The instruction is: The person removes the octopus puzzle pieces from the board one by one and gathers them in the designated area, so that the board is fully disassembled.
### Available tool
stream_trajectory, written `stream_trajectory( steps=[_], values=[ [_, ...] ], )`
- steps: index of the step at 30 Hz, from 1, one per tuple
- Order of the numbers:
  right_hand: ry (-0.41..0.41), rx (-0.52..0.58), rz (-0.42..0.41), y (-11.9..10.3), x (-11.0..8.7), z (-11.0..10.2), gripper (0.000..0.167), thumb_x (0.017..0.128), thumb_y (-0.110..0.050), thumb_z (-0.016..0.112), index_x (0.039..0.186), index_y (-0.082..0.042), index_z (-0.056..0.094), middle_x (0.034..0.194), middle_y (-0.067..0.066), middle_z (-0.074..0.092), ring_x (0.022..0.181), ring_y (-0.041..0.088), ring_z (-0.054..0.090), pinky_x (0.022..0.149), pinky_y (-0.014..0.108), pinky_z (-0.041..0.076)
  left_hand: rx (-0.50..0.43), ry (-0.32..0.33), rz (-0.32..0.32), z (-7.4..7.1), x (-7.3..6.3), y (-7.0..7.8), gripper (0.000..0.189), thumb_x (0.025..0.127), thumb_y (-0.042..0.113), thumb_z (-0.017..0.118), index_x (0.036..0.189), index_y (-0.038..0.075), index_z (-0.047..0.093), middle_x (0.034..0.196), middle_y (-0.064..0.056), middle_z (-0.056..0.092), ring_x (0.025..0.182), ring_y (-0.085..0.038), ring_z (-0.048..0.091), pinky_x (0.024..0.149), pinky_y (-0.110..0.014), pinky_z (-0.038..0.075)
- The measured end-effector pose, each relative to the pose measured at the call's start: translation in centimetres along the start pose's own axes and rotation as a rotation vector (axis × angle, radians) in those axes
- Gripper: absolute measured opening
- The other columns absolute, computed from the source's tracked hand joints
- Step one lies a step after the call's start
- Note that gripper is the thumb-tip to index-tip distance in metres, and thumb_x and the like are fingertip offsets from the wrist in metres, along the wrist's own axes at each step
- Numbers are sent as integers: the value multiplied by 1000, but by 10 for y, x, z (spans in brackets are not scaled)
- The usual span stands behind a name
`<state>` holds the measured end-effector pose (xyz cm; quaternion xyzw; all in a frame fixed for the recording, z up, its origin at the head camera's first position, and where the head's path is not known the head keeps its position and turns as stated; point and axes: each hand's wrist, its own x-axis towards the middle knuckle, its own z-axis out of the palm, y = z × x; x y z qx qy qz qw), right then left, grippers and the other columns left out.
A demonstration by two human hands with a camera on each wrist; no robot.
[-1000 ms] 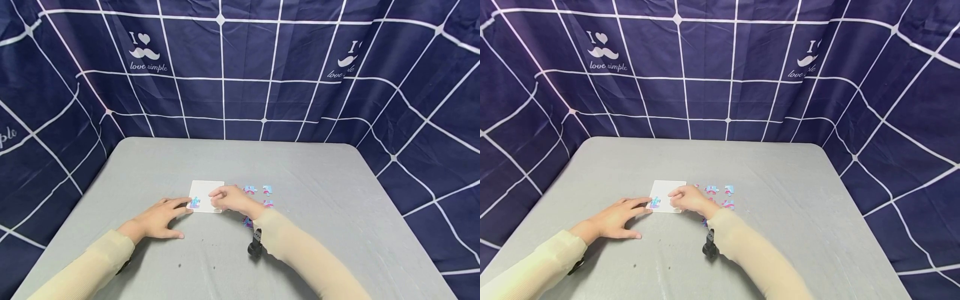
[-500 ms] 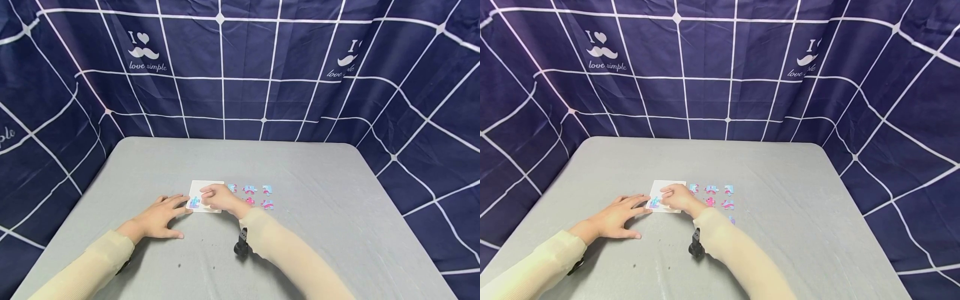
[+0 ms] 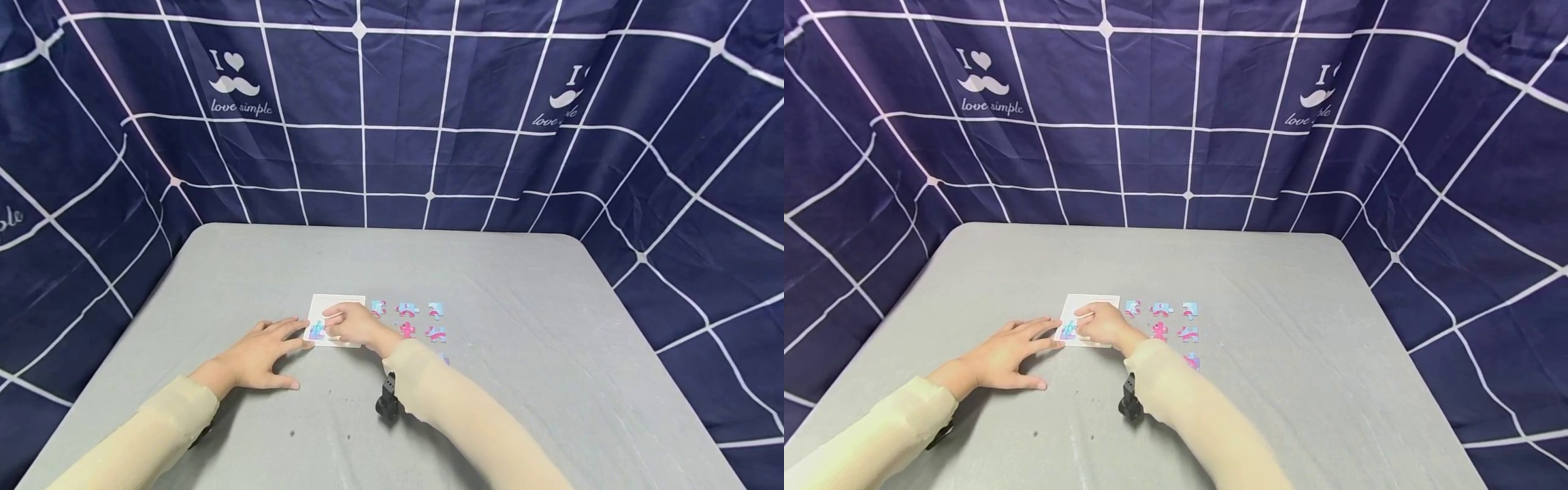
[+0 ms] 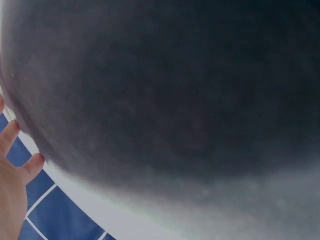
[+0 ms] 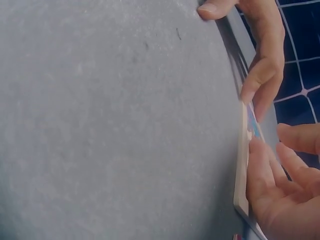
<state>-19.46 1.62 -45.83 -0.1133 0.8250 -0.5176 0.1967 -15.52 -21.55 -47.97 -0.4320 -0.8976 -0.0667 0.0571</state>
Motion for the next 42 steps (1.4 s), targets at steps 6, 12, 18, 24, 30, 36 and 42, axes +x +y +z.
stream_trajectory(
  steps=[6, 12, 18, 24, 30, 36, 42],
  values=[
    [53, 27, 5, -2, 1, 3, 36, 80, 5, 66, 116, -2, 65, 95, 10, 70, 78, 17, 67, 67, 27, 54, -5, 8, 1, 1, 0, 0, 71, 78, 70, 58, 130, 21, 59, 143, -12, 41, 130, -34, 38, 90, -57, 37],
    [122, 118, 22, -2, 2, 8, 36, 77, 8, 65, 112, 2, 65, 86, 10, 70, 69, 16, 66, 64, 25, 54, -9, 23, 6, 1, 0, -1, 71, 78, 70, 59, 130, 21, 59, 142, -13, 42, 129, -34, 39, 89, -57, 37],
    [163, 153, 43, -3, 5, 13, 35, 76, 9, 67, 110, 3, 65, 89, 11, 70, 72, 19, 68, 64, 25, 54, -12, 17, 3, 2, -1, -2, 72, 78, 71, 57, 131, 22, 59, 142, -12, 42, 130, -34, 39, 90, -57, 36],
    [159, 98, 49, -5, 6, 15, 29, 77, 6, 69, 105, 2, 69, 87, 10, 72, 66, 12, 65, 63, 23, 53, -11, 12, 0, 1, -1, -2, 72, 78, 71, 57, 131, 22, 58, 142, -12, 42, 130, -34, 38, 90, -57, 36],
    [143, 53, 34, -5, 6, 17, 22, 79, 1, 70, 101, 1, 71, 84, 8, 72, 65, 11, 64, 62, 23, 53, -5, 27, 8, 2, 0, -3, 72, 78, 71, 58, 131, 23, 58, 142, -13, 43, 130, -33, 39, 90, -56, 36],
    [155, 43, 41, -6, 5, 19, 20, 79, 3, 70, 99, 1, 71, 81, 7, 72, 62, 10, 63, 59, 22, 52, -7, 19, 4, 2, 0, -2, 72, 78, 70, 59, 131, 23, 58, 142, -13, 42, 130, -33, 39, 90, -57, 36],
    [152, 49, 48, -5, 6, 19, 21, 78, 5, 68, 98, 0, 71, 80, 5, 71, 59, 10, 61, 58, 22, 52, -13, 6, -4, 0, 0, -2, 72, 78, 70, 59, 131, 22, 58, 143, -13, 41, 130, -33, 38, 91, -57, 36]
  ],
)
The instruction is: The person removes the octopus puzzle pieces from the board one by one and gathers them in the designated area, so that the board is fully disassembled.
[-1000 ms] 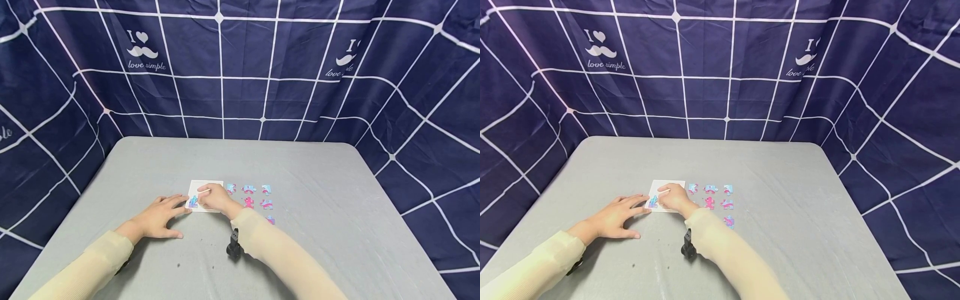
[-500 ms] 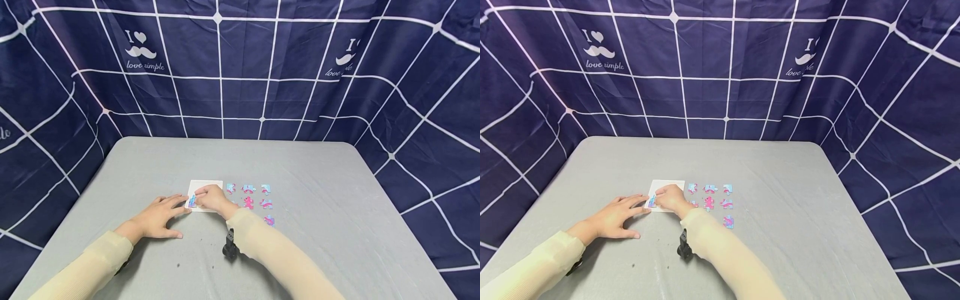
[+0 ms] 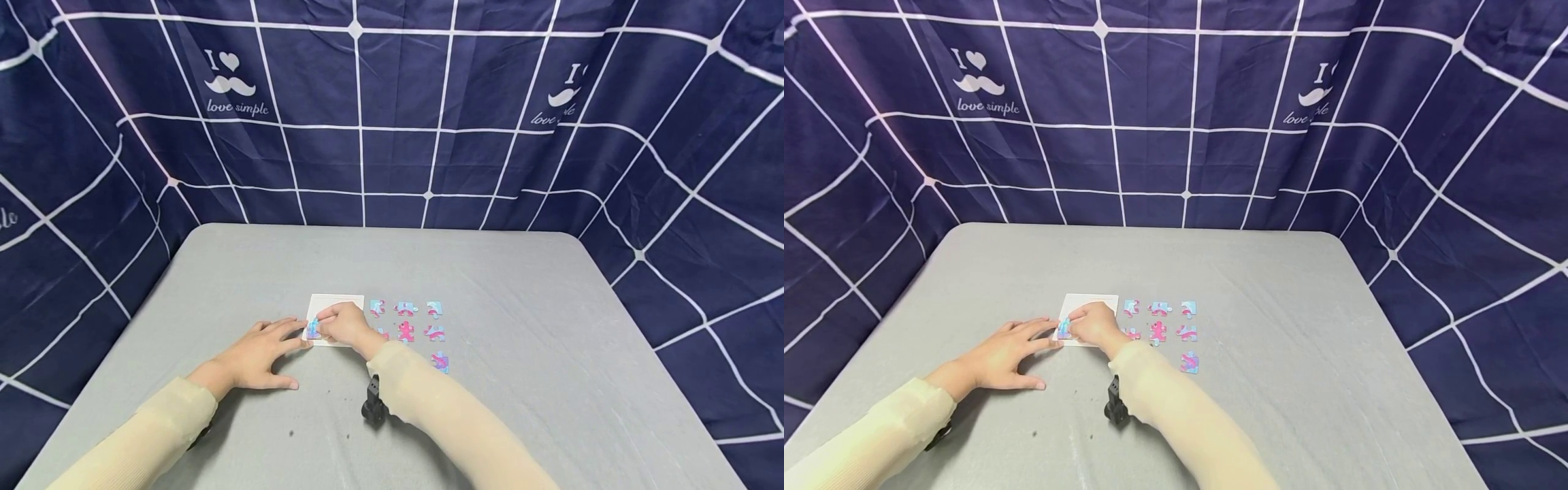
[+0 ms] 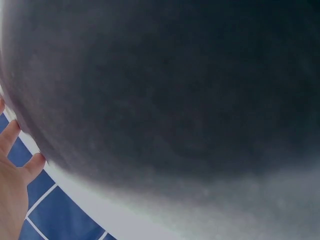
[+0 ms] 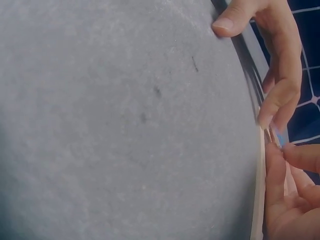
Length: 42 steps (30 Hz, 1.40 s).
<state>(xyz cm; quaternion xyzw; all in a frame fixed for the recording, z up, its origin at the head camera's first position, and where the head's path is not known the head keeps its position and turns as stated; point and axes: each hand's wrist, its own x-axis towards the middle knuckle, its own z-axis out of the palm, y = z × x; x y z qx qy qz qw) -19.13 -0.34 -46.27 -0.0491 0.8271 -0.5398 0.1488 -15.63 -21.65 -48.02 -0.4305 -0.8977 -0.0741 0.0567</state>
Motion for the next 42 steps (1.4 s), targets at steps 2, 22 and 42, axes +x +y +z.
stream_trajectory(
  steps=[2, 22, 42],
  values=[
    [3, 6, -3, 2, 1, 0, 22, 78, 5, 68, 99, -1, 71, 80, 5, 71, 59, 10, 61, 58, 22, 52, -3, 0, -1, 0, 0, 0, 72, 78, 70, 59, 131, 22, 58, 143, -13, 41, 130, -34, 38, 91, -57, 36],
    [-17, 85, -72, 19, -10, -30, 25, 82, 2, 69, 107, 2, 68, 92, 10, 70, 66, 11, 61, 59, 23, 52, -9, 8, -6, 2, -1, 0, 71, 78, 70, 58, 130, 22, 59, 143, -11, 42, 130, -34, 38, 90, -56, 36],
    [-54, 74, -31, 32, -40, -64, 30, 83, 3, 65, 113, 3, 65, 92, 9, 70, 76, 15, 66, 66, 28, 54, -4, -1, -17, 0, -1, 1, 72, 77, 70, 60, 130, 21, 59, 143, -11, 42, 131, -34, 38, 91, -57, 36]
  ],
)
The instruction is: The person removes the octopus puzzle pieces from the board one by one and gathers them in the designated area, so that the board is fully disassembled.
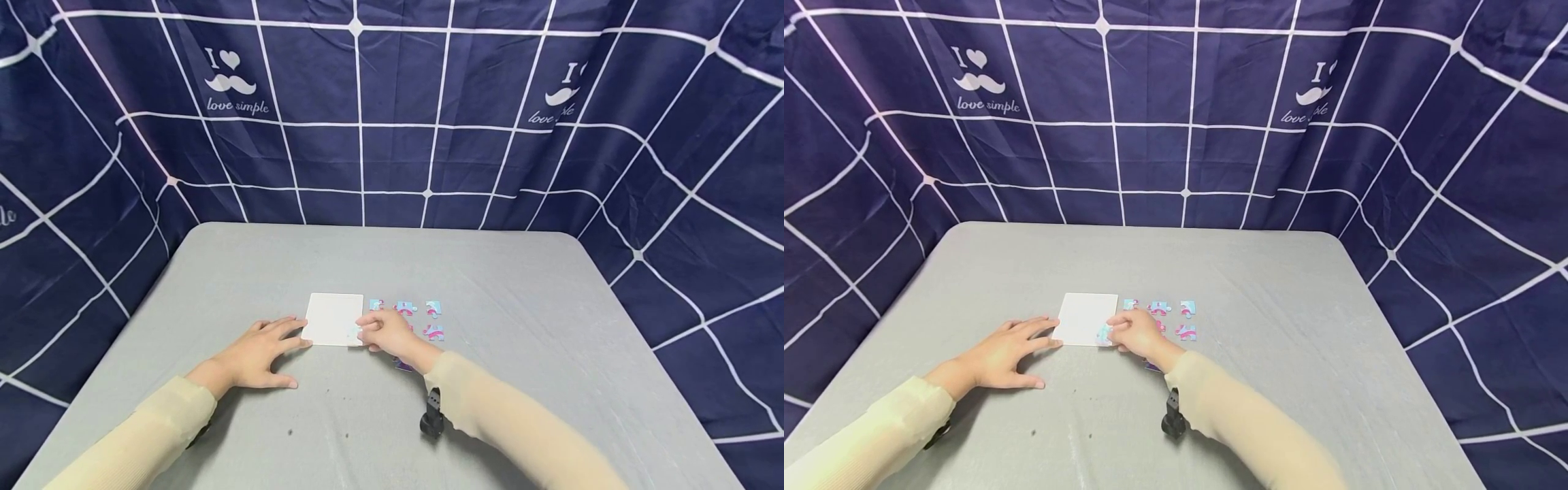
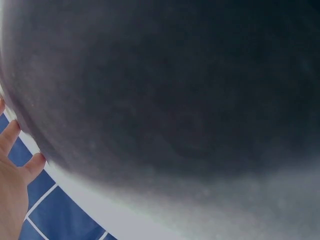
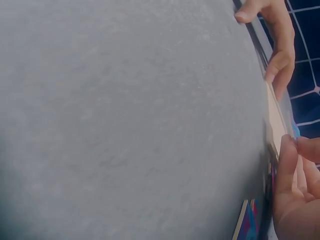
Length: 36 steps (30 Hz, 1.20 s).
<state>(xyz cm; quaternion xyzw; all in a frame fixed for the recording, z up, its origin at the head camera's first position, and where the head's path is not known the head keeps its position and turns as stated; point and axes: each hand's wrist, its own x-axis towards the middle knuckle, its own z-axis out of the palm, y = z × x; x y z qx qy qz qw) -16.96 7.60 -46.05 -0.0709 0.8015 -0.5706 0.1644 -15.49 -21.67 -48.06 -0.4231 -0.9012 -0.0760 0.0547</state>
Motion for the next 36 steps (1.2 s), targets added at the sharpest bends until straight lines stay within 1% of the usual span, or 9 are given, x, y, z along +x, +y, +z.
stream_trajectory(
  steps=[6, 12, 22, 28, 36],
  values=[
    [-15, -29, 0, 2, -7, -5, 28, 82, 3, 65, 110, 4, 66, 86, 8, 69, 73, 16, 65, 64, 29, 55, -7, -11, -9, -1, 0, -1, 73, 77, 71, 59, 131, 22, 58, 144, -11, 41, 131, -34, 37, 92, -58, 35],
    [-35, -37, 14, 7, -15, -8, 26, 82, 4, 64, 108, 5, 66, 86, 9, 69, 73, 16, 65, 63, 30, 55, -14, 9, 10, -1, 0, -1, 72, 77, 69, 61, 130, 21, 59, 142, -11, 43, 130, -35, 39, 90, -58, 37],
    [-22, -25, 47, 8, -24, -10, 25, 78, 8, 63, 103, 7, 67, 79, 9, 69, 65, 15, 65, 59, 30, 55, -17, 5, 8, -2, 0, -1, 72, 77, 69, 60, 130, 21, 59, 142, -11, 43, 130, -35, 39, 90, -58, 37],
    [-21, -36, 70, 9, -28, -12, 23, 78, 10, 64, 100, 8, 67, 76, 10, 68, 63, 15, 64, 58, 29, 55, -20, 8, 9, -1, 0, -2, 72, 77, 70, 60, 129, 21, 59, 142, -11, 43, 130, -35, 38, 90, -58, 36],
    [-39, -35, 88, 9, -29, -15, 21, 78, 9, 66, 99, 8, 65, 76, 11, 68, 64, 16, 66, 58, 30, 55, -16, 5, 9, -1, 1, -2, 72, 78, 70, 59, 130, 21, 59, 143, -11, 42, 130, -35, 38, 90, -58, 36]
  ],
)
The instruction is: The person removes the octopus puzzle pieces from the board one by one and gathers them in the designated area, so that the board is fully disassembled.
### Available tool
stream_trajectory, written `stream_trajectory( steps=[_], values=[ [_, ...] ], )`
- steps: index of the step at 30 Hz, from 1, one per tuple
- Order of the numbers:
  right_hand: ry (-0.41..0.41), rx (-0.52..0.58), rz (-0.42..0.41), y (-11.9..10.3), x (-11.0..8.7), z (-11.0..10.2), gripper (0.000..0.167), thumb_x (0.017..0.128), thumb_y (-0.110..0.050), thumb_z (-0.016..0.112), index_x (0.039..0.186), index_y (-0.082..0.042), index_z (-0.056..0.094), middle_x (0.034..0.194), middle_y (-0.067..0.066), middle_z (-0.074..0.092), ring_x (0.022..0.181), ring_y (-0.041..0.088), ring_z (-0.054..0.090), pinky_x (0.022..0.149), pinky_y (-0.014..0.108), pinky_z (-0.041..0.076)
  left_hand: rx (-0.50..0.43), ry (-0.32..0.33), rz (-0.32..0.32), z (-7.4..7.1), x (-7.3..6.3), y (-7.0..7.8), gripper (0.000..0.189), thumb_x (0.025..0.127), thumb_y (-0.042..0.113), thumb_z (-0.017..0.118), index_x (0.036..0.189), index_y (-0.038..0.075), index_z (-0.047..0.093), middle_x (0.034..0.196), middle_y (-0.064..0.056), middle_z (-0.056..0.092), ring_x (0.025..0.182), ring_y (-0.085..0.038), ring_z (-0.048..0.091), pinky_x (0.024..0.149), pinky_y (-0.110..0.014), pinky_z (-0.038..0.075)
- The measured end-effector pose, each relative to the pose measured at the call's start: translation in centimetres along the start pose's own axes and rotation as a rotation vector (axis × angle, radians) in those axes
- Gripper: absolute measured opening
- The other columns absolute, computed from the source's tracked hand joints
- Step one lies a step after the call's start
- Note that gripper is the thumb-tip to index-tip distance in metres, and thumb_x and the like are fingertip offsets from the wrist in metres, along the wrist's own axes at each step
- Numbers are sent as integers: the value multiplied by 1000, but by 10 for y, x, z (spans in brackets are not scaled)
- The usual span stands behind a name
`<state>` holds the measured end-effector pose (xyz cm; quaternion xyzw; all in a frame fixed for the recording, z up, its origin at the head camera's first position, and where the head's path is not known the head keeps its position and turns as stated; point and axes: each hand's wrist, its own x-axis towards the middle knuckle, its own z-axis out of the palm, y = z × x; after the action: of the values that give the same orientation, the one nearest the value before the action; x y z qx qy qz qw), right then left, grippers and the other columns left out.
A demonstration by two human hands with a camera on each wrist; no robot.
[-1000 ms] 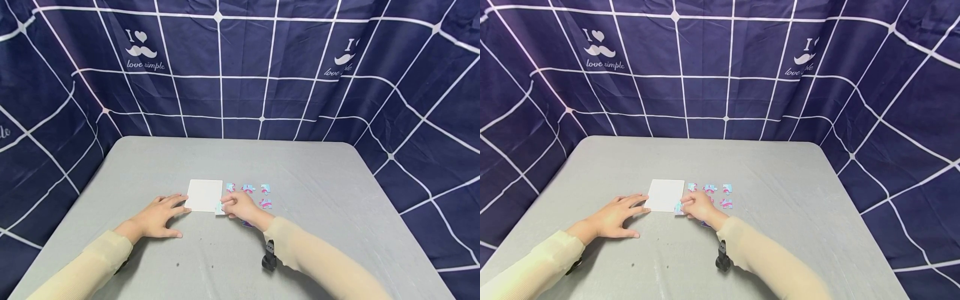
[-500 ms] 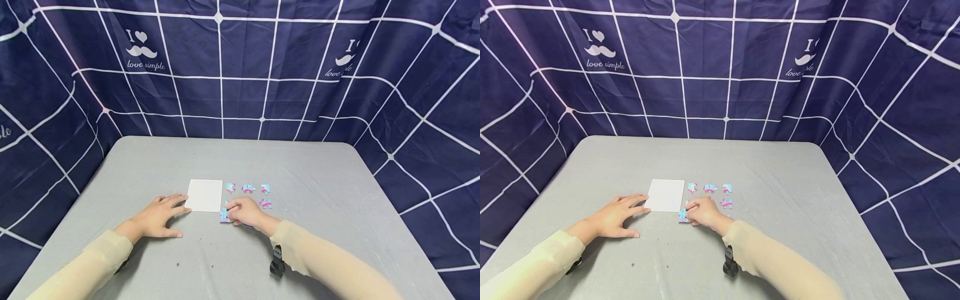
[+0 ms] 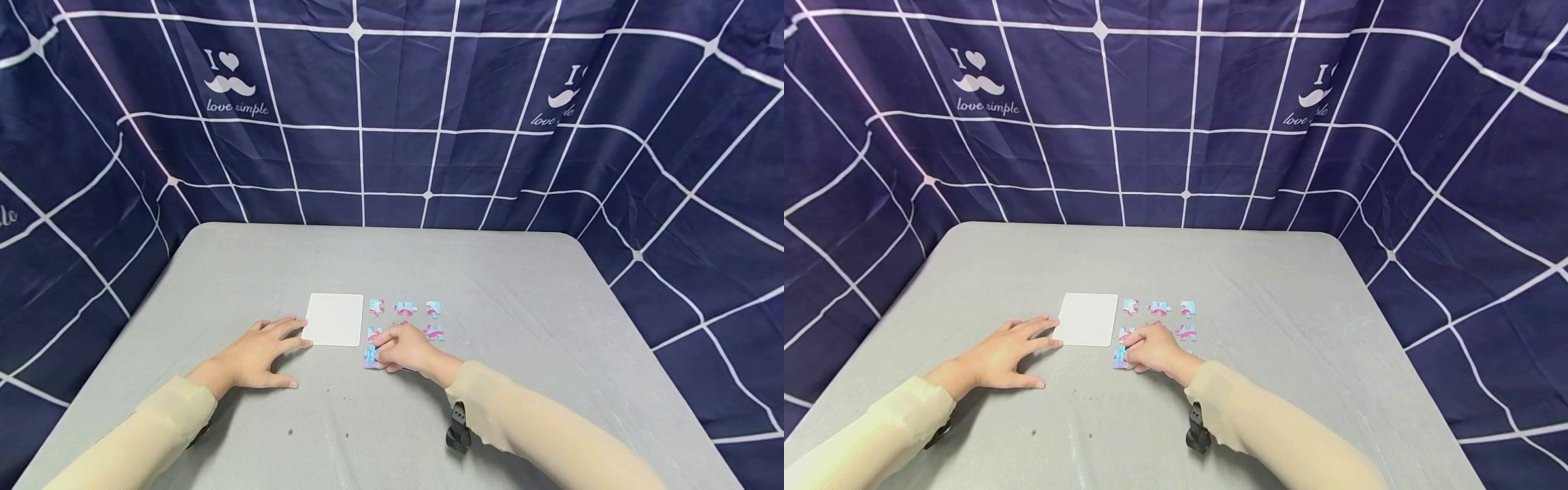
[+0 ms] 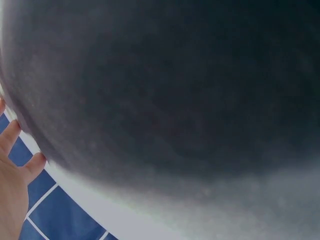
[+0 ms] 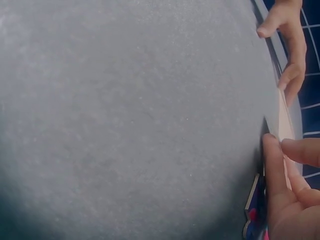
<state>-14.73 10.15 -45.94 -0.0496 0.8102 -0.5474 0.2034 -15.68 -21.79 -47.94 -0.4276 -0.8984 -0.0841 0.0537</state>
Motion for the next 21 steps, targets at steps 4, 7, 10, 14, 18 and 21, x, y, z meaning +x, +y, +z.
stream_trajectory(
  steps=[4, 7, 10, 14, 18, 21],
  values=[
    [-5, -19, 2, 0, 0, 0, 22, 79, 8, 67, 100, 8, 65, 76, 10, 68, 64, 16, 66, 58, 31, 55, -1, 0, -2, 0, 0, 0, 71, 78, 70, 60, 130, 21, 59, 142, -11, 43, 130, -35, 38, 90, -58, 36],
    [-8, -29, 13, -1, 0, -1, 21, 79, 6, 68, 100, 8, 66, 75, 10, 68, 63, 17, 67, 58, 31, 55, -5, 3, -4, 1, -1, 0, 71, 78, 70, 60, 129, 21, 59, 142, -11, 43, 130, -35, 38, 89, -58, 37],
    [-16, -38, 15, -3, 0, -3, 20, 79, 6, 67, 99, 7, 66, 76, 11, 69, 63, 17, 67, 57, 31, 55, -6, 9, -5, 1, -1, 0, 71, 78, 70, 59, 129, 21, 59, 142, -11, 43, 130, -35, 38, 89, -58, 36],
    [-30, -40, 20, -4, 0, -6, 21, 80, 5, 67, 100, 7, 66, 78, 11, 70, 64, 19, 68, 57, 32, 55, -9, 19, -1, 2, -1, -1, 70, 78, 69, 60, 129, 21, 59, 142, -10, 43, 130, -35, 39, 89, -57, 36],
    [-53, -29, 17, -4, 0, -11, 24, 80, 5, 66, 103, 7, 65, 80, 11, 70, 66, 21, 68, 57, 33, 55, -7, 11, -4, 2, -1, 0, 71, 78, 70, 60, 129, 22, 59, 143, -10, 42, 130, -34, 38, 90, -57, 36],
    [-75, -24, 6, -3, 0, -14, 26, 81, 4, 66, 106, 7, 64, 82, 11, 70, 69, 21, 68, 58, 34, 55, -3, -1, -9, 1, -1, 0, 71, 78, 70, 59, 130, 22, 59, 143, -11, 42, 130, -34, 38, 91, -58, 36]
  ],
)
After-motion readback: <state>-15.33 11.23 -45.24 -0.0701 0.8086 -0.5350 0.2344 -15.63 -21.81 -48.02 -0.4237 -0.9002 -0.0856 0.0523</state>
